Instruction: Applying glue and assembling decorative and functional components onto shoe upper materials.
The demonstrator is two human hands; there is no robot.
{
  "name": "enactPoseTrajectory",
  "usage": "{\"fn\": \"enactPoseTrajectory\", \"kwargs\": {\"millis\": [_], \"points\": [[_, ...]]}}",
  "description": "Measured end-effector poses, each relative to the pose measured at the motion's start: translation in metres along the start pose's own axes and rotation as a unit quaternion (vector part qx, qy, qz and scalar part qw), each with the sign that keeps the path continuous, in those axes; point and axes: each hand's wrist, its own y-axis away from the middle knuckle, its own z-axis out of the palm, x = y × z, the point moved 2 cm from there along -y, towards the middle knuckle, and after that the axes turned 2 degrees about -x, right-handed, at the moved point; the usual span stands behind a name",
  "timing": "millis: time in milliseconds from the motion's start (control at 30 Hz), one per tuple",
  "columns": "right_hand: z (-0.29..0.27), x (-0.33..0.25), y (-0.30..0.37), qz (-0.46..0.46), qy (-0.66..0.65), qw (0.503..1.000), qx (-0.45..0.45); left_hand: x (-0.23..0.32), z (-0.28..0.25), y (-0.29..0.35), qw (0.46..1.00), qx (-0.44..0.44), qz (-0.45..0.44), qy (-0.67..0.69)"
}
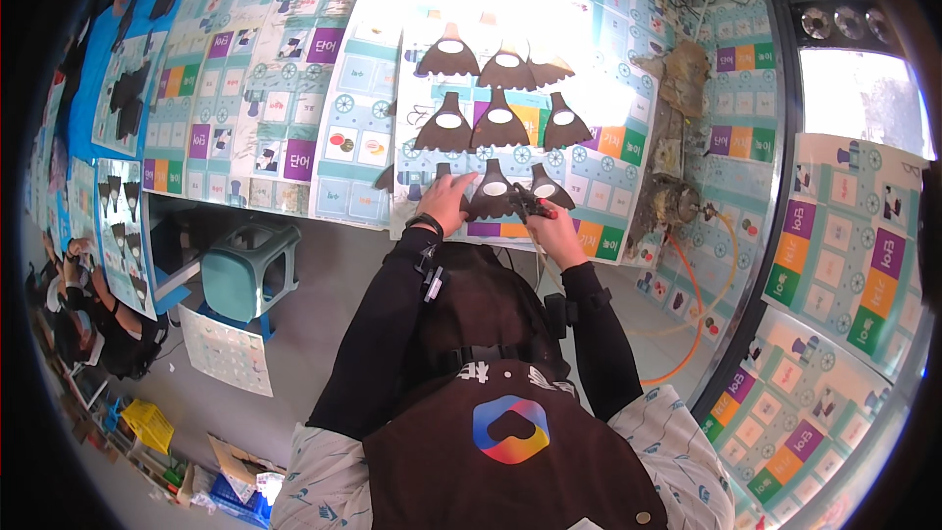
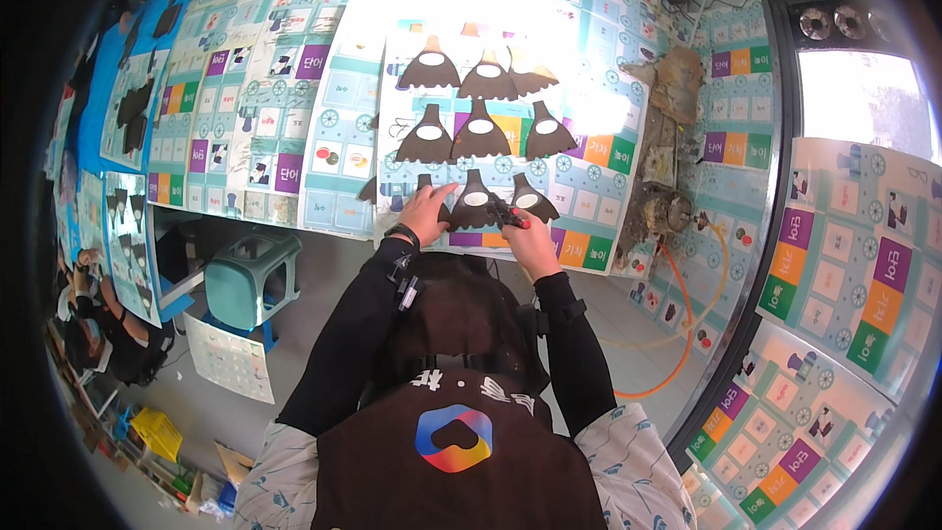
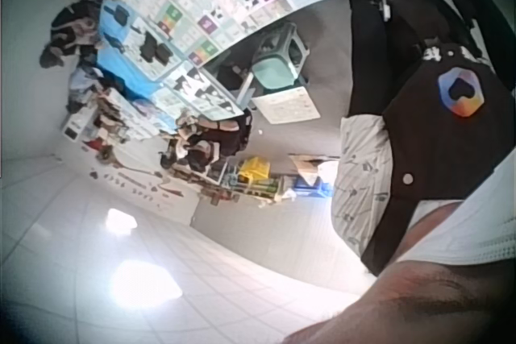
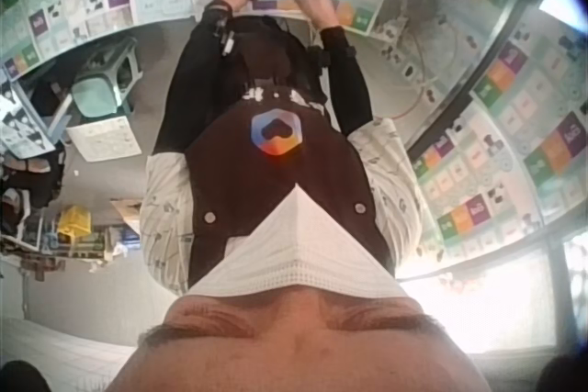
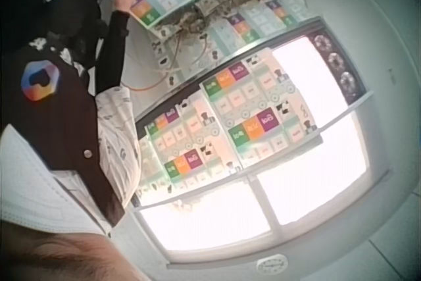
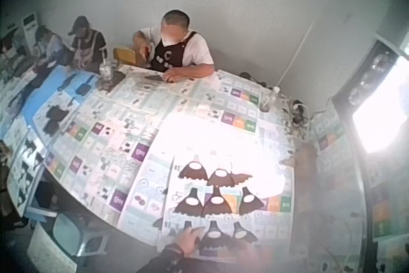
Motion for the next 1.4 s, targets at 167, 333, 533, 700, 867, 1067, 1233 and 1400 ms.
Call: {"fn": "enactPoseTrajectory", "kwargs": {"millis": [167,333,533,700,867,1067,1233,1400], "points": [[0.010,-0.005,0.001,0.002,-0.010,0.999,-0.045,0.002,-0.001,-0.001,1.000,-0.011,-0.008,0.003],[-0.006,0.006,0.000,-0.010,0.042,0.999,0.030,0.001,0.000,0.002,1.000,0.021,0.013,-0.005],[-0.006,0.005,-0.005,-0.026,0.001,0.999,0.022,-0.001,0.006,0.010,0.997,0.074,0.027,-0.018],[-0.004,0.004,-0.002,-0.034,0.023,0.998,0.041,-0.002,0.000,0.019,0.991,0.101,0.079,-0.024],[0.002,0.001,0.000,-0.016,-0.005,1.000,0.026,-0.007,-0.012,0.027,0.989,0.098,0.102,-0.045],[0.002,-0.006,-0.005,-0.040,0.016,0.998,0.048,-0.035,-0.019,0.038,0.986,0.151,0.057,-0.050],[-0.004,0.004,0.004,-0.001,0.028,0.999,0.037,-0.058,-0.019,0.042,0.987,0.156,-0.019,-0.030],[0.013,-0.031,0.021,-0.028,-0.035,0.999,-0.030,-0.062,-0.018,0.033,0.988,0.149,-0.037,-0.007]]}}
